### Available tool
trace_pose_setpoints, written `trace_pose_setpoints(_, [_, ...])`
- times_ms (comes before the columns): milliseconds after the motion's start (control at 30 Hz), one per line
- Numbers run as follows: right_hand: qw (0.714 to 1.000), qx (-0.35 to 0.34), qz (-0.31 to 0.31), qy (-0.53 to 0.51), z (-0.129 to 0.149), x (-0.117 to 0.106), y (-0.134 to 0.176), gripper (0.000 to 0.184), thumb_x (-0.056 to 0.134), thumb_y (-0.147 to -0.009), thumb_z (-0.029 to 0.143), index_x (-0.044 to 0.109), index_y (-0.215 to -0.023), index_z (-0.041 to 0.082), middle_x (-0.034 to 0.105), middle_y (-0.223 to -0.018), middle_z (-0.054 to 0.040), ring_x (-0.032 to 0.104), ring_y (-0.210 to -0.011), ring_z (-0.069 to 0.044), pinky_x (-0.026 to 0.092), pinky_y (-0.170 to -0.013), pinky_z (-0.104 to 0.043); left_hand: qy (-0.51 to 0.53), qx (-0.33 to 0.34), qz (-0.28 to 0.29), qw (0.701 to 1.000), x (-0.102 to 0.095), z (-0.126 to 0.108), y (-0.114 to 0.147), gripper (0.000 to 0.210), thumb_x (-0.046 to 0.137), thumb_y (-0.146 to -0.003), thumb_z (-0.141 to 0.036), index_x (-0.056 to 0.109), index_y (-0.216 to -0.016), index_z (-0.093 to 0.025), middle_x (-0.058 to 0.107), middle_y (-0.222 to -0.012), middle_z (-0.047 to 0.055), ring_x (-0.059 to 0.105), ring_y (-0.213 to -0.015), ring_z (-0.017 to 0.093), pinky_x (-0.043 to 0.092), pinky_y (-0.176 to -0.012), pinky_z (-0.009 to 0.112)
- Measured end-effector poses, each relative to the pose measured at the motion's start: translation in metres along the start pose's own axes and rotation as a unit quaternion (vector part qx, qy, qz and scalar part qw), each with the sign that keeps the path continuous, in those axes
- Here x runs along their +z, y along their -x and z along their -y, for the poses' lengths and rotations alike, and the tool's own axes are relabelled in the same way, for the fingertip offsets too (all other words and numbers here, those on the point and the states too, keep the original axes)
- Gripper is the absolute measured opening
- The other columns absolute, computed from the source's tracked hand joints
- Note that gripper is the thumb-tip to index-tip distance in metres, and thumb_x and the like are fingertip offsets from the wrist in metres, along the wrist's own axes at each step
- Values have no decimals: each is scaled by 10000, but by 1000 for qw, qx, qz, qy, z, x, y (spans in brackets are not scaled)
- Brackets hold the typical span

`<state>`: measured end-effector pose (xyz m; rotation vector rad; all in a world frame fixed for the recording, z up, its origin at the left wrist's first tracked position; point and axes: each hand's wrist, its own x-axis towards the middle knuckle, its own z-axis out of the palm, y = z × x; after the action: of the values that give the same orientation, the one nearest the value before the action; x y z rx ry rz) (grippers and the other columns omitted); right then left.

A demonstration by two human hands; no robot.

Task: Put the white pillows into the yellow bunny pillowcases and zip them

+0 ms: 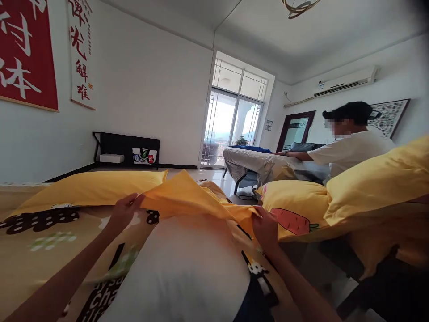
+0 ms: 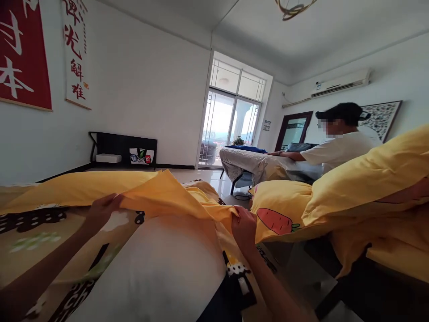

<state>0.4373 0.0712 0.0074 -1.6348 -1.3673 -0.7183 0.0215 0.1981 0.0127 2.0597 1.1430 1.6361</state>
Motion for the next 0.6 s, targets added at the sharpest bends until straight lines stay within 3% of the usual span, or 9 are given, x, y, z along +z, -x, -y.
trace_pose_setpoints(67, [986,-150,-63,-41,11,-22,14,251,388,-812,135,623,-890,175,682,-763,-56,607,-708,-184,435,-688,-303,-68,27,76,994,-39,31,21,495,454,-835,-582,474,-569,-166,445,-629,-3,441,-601,111,375,-585,206])
trace_pose_setpoints(133, [948,-311,-47,-54,35,-45,35,272,380,-847,73,609,-951,175,656,-701,-21,585,-618,-144,425,-614,-265,-128,26,152,980,-60,57,47,511,420,-844,-597,611,-644,-168,540,-724,41,538,-697,153,435,-656,229])
trace_pose_setpoints(200, [908,-416,4,-42,65,-67,56,272,368,-898,55,604,-986,156,622,-631,0,546,-524,-120,398,-549,-260,-197,42,159,967,-61,68,73,502,450,-827,-600,689,-978,-185,622,-983,105,590,-935,239,469,-782,305])
trace_pose_setpoints(233, [896,-443,24,-33,79,-76,63,267,359,-920,63,606,-986,143,610,-605,3,531,-494,-116,386,-530,-265,-229,69,149,960,-56,66,85,574,491,-809,-589,610,-1208,-194,588,-1179,143,547,-1097,290,455,-865,361])
trace_pose_setpoints(267, [890,-453,41,-28,91,-83,68,271,347,-937,74,608,-984,129,604,-592,1,525,-480,-115,384,-526,-270,-253,108,139,951,-47,59,94,694,528,-796,-555,454,-1386,-197,486,-1354,171,457,-1235,327,417,-943,416])
trace_pose_setpoints(333, [893,-446,53,-31,108,-90,71,291,324,-946,76,610,-978,111,601,-580,-2,525,-471,-113,382,-526,-270,-273,184,140,934,-28,37,106,799,533,-812,-405,203,-1511,-201,288,-1514,181,288,-1376,340,318,-1042,479])
trace_pose_setpoints(400, [905,-421,39,-48,111,-89,67,291,333,-927,53,614,-977,111,597,-569,5,524,-465,-108,374,-521,-259,-264,232,157,923,-12,16,108,649,457,-812,-212,342,-1451,-207,409,-1446,159,364,-1337,299,323,-1040,458])
trace_pose_setpoints(500, [927,-372,49,-21,92,-82,62,300,365,-894,57,634,-1002,132,656,-666,-25,592,-552,-125,379,-535,-251,-214,276,152,925,-6,6,103,360,406,-806,-117,625,-1079,-197,669,-1006,89,603,-954,204,455,-850,321])
trace_pose_setpoints(600, [942,-279,180,56,54,-88,64,287,399,-905,150,678,-852,190,665,-714,-39,614,-613,-150,382,-548,-251,-163,328,80,927,-24,12,112,253,392,-857,-151,626,-941,-195,652,-820,61,588,-776,174,474,-765,274])
